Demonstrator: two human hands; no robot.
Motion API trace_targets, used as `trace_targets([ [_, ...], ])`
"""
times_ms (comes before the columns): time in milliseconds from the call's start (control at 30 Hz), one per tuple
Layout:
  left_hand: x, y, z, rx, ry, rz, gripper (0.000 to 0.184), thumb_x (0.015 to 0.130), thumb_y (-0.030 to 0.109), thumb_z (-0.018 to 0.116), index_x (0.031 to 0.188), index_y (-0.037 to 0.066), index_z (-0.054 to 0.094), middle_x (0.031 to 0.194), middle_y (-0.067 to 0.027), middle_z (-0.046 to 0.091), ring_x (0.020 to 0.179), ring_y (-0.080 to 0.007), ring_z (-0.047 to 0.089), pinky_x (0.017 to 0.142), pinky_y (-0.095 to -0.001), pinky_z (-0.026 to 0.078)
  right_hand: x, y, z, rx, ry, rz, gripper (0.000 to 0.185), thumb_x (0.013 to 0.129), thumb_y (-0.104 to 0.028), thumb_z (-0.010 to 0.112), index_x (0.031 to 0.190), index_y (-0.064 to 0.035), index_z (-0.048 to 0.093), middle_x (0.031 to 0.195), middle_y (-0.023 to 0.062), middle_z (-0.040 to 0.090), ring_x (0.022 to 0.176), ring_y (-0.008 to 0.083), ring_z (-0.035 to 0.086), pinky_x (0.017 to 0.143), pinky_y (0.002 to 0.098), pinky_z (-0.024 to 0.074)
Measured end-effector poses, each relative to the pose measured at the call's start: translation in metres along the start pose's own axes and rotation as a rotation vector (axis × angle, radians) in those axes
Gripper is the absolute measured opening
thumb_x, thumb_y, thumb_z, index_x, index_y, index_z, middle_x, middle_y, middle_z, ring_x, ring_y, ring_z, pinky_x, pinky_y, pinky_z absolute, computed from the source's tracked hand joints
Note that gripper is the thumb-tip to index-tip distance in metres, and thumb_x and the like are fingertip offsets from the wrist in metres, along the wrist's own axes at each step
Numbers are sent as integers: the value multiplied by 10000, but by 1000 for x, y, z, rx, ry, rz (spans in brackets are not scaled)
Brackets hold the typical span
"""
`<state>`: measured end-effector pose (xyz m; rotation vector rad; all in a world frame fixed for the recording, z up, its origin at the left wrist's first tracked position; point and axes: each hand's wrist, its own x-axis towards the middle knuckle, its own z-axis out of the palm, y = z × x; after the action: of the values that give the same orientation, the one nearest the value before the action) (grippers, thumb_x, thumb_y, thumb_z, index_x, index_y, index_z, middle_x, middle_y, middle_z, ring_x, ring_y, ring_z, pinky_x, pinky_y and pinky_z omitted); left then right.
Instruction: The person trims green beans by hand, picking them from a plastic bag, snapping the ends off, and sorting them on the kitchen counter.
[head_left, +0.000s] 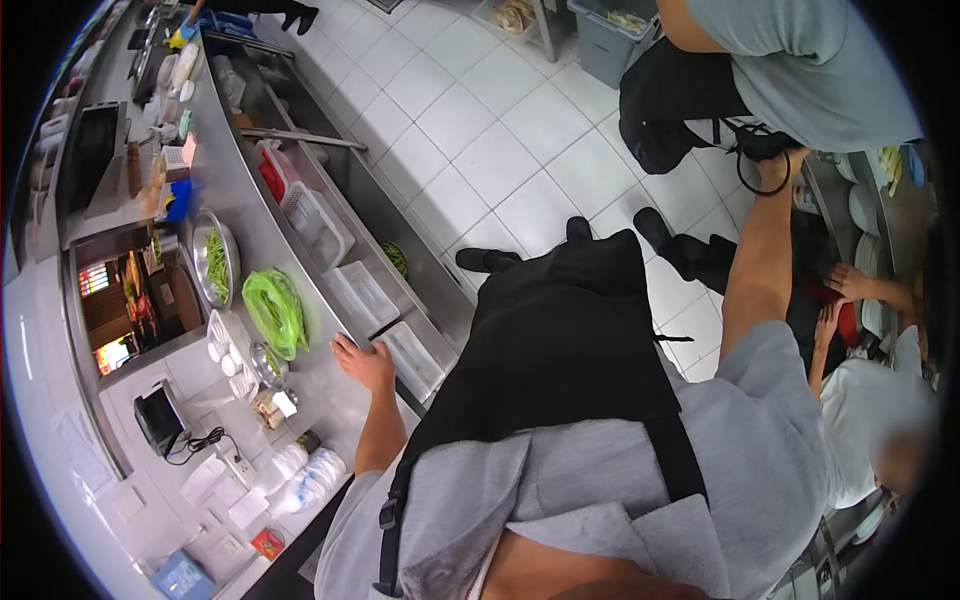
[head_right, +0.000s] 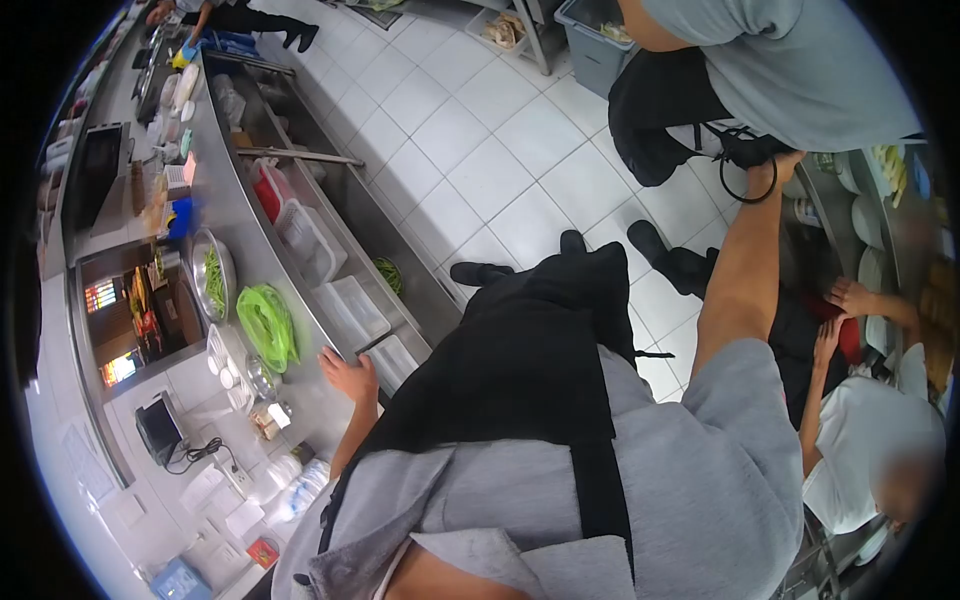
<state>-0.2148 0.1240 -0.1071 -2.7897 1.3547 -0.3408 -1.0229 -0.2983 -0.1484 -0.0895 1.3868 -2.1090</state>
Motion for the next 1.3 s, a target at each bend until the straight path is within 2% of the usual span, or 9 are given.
trace_targets([
  [233, 9, 1, 4, 20, -19, -59, 909, 760, 266, 670, 1542, 7, 285, 1561, -287, 298, 1455, -431, 284, 1197, -524, 237, 11, 3, 31, -98, 170, 57, 755, 886, -549, 588, 1357, 38, 531, 1326, 127, 601, 1130, 289, 627, 994, 427, 508],
  [433, 9, 2, 4, 14, -12, -50, 925, 759, 283, 686, 1543, 10, 279, 1561, -281, 301, 1457, -427, 283, 1195, -526, 238, 4, 0, 36, -92, 146, 50, 719, 944, -555, 485, 1371, 21, 540, 1340, 151, 595, 1157, 295, 629, 979, 438, 525],
  [533, 10, -2, 7, 7, 12, -26, 935, 759, 285, 695, 1546, 11, 272, 1559, -280, 304, 1458, -425, 282, 1193, -530, 236, 14, 11, 22, -134, 105, -4, 817, 973, -626, 405, 1394, 66, 510, 1371, 154, 595, 1192, 288, 622, 1015, 400, 503],
  [633, 4, 2, 7, -16, 11, -24, 946, 763, 283, 705, 1551, 15, 256, 1561, -276, 300, 1462, -420, 276, 1191, -530, 235, -37, -15, 43, -328, 285, -11, 752, 978, -598, 424, 1381, 26, 535, 1331, 171, 592, 1158, 303, 629, 988, 431, 528],
  [700, 3, 8, 2, -16, -19, -48, 954, 772, 285, 714, 1556, 17, 241, 1568, -271, 290, 1467, -414, 267, 1190, -526, 235, 4, 15, 12, -169, 225, -15, 778, 983, -593, 432, 1420, 48, 492, 1360, 181, 573, 1174, 304, 620, 1028, 413, 507],
  [1000, 2, 6, 3, 36, -24, -72, 982, 763, 306, 739, 1564, 42, 236, 1581, -246, 288, 1477, -389, 267, 1187, -513, 247, -42, 9, 12, -70, 220, 42, 773, 995, -603, 388, 1471, 3, 436, 1443, 164, 504, 1242, 320, 582, 1069, 422, 490],
  [1100, 3, 6, 3, 28, -33, -96, 971, 765, 305, 736, 1561, 42, 247, 1584, -243, 288, 1478, -391, 266, 1189, -512, 243, -55, 15, 12, -58, 275, 9, 748, 974, -604, 433, 1396, 8, 516, 1359, 137, 576, 1201, 314, 609, 1041, 429, 501],
  [1200, 4, 9, -1, 8, -46, -120, 965, 765, 304, 736, 1559, 41, 254, 1584, -245, 288, 1478, -391, 266, 1190, -510, 239, -52, 24, 5, -38, 225, -1, 735, 995, -566, 442, 1417, 33, 481, 1388, 172, 563, 1220, 334, 597, 1046, 428, 495],
  [1300, 5, 9, -4, -3, -41, -118, 957, 766, 301, 733, 1556, 38, 261, 1581, -249, 294, 1477, -392, 267, 1190, -509, 234, -61, 24, 15, -444, 387, -223, 711, 1023, -512, 438, 1444, 61, 428, 1413, 230, 538, 1226, 367, 589, 1049, 423, 490],
])
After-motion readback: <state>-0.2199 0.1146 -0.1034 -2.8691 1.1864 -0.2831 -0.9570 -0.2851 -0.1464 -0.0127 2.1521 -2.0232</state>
